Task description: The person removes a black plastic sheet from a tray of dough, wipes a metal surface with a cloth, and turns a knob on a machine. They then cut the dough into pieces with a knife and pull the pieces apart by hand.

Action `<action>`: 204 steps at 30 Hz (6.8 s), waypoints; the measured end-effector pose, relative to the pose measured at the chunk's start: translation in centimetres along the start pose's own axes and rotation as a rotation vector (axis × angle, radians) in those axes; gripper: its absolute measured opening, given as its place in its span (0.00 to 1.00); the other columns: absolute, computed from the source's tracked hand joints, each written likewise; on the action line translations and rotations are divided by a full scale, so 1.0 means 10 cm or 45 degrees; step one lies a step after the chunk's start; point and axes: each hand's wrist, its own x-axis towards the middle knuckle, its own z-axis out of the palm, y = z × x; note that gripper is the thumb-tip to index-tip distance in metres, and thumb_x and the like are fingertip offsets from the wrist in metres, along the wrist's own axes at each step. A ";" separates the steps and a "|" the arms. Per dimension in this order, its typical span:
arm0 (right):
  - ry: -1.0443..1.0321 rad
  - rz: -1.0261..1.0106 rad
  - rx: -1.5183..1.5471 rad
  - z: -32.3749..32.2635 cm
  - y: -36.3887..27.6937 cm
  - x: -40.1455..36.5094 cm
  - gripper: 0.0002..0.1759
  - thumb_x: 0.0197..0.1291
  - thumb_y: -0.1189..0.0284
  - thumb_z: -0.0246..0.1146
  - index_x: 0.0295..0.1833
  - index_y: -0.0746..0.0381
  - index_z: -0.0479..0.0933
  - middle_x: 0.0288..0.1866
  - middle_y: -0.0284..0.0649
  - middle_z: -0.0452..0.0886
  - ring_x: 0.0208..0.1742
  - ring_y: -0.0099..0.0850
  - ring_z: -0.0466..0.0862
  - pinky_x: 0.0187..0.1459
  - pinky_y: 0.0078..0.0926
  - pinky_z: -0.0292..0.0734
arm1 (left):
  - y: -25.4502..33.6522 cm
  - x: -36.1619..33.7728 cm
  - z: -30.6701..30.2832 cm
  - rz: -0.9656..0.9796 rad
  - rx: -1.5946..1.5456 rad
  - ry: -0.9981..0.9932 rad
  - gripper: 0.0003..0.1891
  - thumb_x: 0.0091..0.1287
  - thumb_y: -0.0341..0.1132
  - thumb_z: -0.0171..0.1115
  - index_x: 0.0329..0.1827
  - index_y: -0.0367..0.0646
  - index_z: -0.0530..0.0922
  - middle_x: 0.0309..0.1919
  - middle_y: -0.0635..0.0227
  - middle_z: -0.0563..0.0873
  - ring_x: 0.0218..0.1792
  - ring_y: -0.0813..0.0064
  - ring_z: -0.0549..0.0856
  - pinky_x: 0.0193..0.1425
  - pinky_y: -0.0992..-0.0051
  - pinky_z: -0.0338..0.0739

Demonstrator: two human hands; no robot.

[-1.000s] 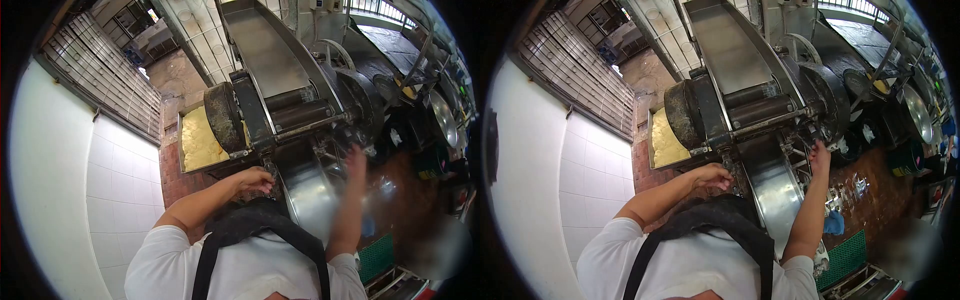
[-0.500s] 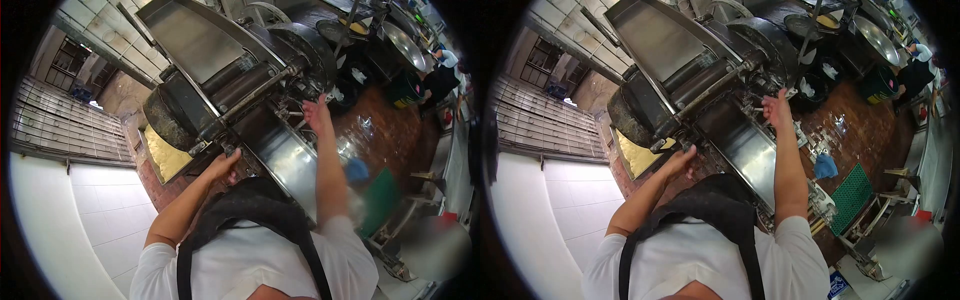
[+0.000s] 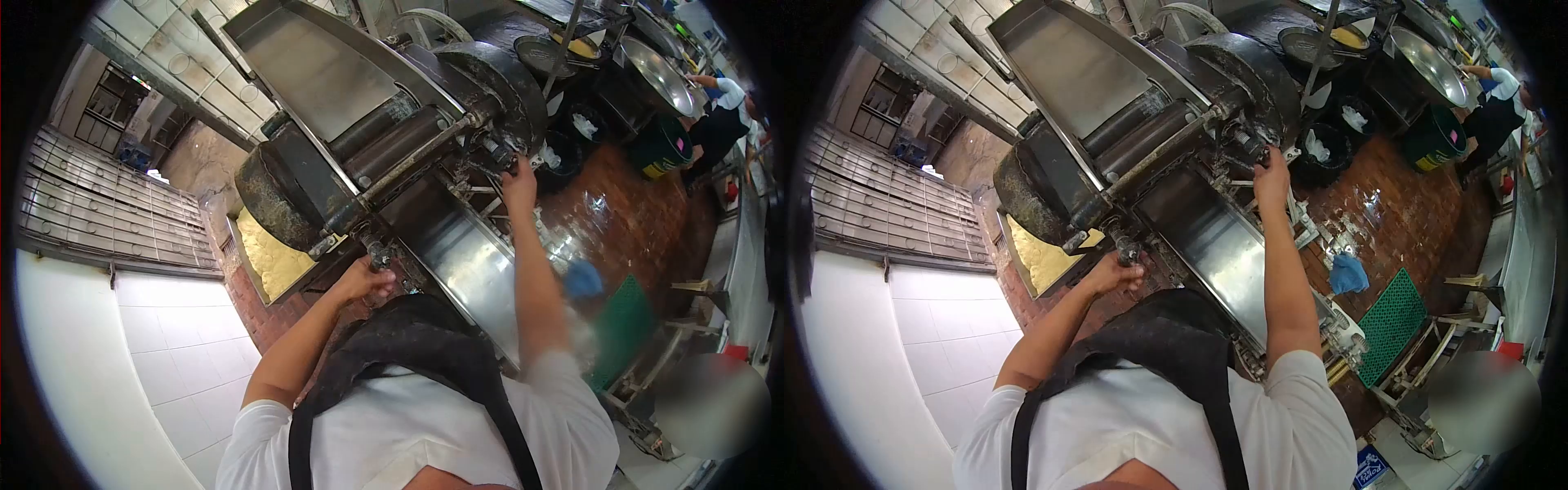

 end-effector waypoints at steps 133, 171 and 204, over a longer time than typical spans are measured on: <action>-1.678 0.529 -0.424 1.88 -1.69 -4.35 0.29 0.67 0.52 0.62 0.64 0.63 0.77 0.54 0.52 0.84 0.57 0.49 0.83 0.57 0.41 0.78 | -2.26 -1.49 -4.06 -0.221 -0.146 0.117 0.25 0.73 0.41 0.64 0.68 0.36 0.73 0.43 0.63 0.86 0.39 0.75 0.85 0.42 0.74 0.83; -0.859 1.545 -0.437 6.27 -2.28 -4.98 0.19 0.65 0.70 0.59 0.49 0.79 0.72 0.36 0.60 0.84 0.25 0.42 0.88 0.23 0.38 0.84 | -4.75 -0.29 -7.93 -0.765 0.532 0.846 0.21 0.66 0.41 0.62 0.53 0.32 0.71 0.44 0.36 0.85 0.49 0.39 0.85 0.54 0.50 0.79; -1.811 0.837 -0.693 7.82 -2.78 -4.55 0.24 0.57 0.65 0.70 0.54 0.65 0.72 0.52 0.53 0.82 0.50 0.48 0.85 0.51 0.48 0.81 | -3.65 0.46 -7.84 -0.153 0.260 0.515 0.27 0.69 0.33 0.63 0.69 0.41 0.67 0.35 0.60 0.83 0.32 0.66 0.83 0.40 0.67 0.78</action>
